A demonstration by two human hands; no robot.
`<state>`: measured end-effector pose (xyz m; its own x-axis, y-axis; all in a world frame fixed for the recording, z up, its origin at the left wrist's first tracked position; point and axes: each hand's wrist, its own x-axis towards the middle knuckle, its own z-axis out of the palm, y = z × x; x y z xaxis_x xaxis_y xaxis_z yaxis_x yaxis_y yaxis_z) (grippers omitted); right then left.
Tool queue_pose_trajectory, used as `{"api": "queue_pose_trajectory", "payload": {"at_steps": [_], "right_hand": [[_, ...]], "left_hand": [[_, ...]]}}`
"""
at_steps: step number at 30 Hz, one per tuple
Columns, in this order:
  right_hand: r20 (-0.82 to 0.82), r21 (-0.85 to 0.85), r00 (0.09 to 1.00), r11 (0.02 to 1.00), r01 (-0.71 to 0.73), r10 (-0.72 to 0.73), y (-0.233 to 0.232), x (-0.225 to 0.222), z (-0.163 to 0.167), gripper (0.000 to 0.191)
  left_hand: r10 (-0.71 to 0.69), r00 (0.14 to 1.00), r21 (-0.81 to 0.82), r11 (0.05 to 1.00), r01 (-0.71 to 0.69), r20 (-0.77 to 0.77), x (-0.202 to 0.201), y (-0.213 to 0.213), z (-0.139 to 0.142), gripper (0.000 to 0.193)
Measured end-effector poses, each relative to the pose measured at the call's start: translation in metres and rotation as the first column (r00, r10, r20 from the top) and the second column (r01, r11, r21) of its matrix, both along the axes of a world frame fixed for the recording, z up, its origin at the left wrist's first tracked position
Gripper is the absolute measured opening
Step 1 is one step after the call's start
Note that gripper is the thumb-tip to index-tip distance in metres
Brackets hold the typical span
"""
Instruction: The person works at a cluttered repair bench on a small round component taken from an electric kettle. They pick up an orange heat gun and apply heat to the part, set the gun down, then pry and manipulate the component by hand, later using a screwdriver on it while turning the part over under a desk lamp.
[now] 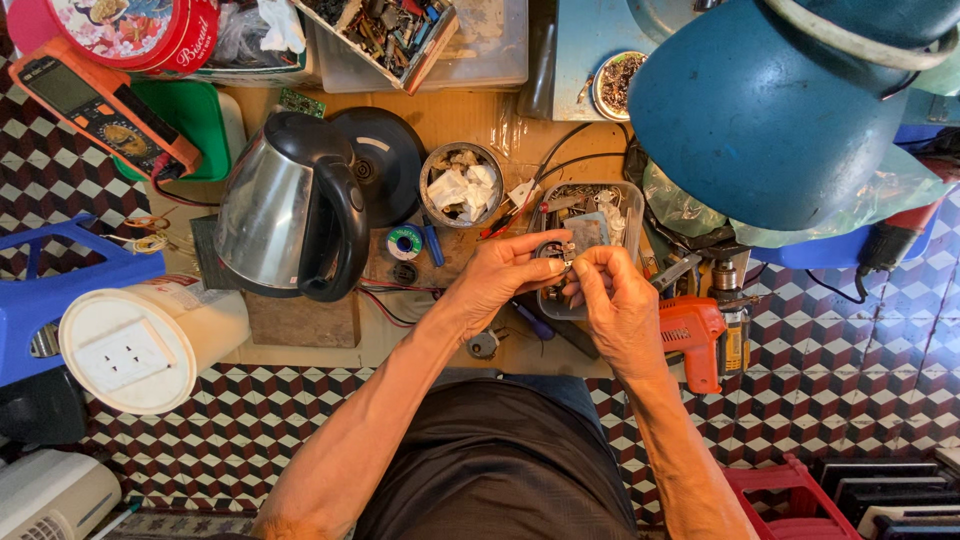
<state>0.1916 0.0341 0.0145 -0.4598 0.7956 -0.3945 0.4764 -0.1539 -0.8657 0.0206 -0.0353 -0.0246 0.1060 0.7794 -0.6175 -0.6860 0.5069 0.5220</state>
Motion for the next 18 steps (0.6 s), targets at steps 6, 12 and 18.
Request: {"api": "queue_pose_trajectory", "payload": {"at_steps": [6,12,18], "right_hand": [[-0.119,-0.200,0.987,0.977,0.081,-0.106,0.005,0.001,-0.003,0.014],[-0.143,-0.244,0.981,0.965,0.095,-0.132,0.007,0.003,-0.004,0.016],[-0.186,-0.300,0.971,0.949,0.093,-0.153,0.008,0.004,-0.009,0.016]], "left_hand": [[-0.022,1.000,0.028,0.999,0.023,-0.019,-0.004,0.000,0.006,0.060],[-0.114,0.985,0.076,0.989,0.124,-0.131,-0.011,0.001,0.013,0.067],[-0.127,0.980,0.064,0.988,0.138,-0.151,-0.012,0.001,0.023,0.069]]}}
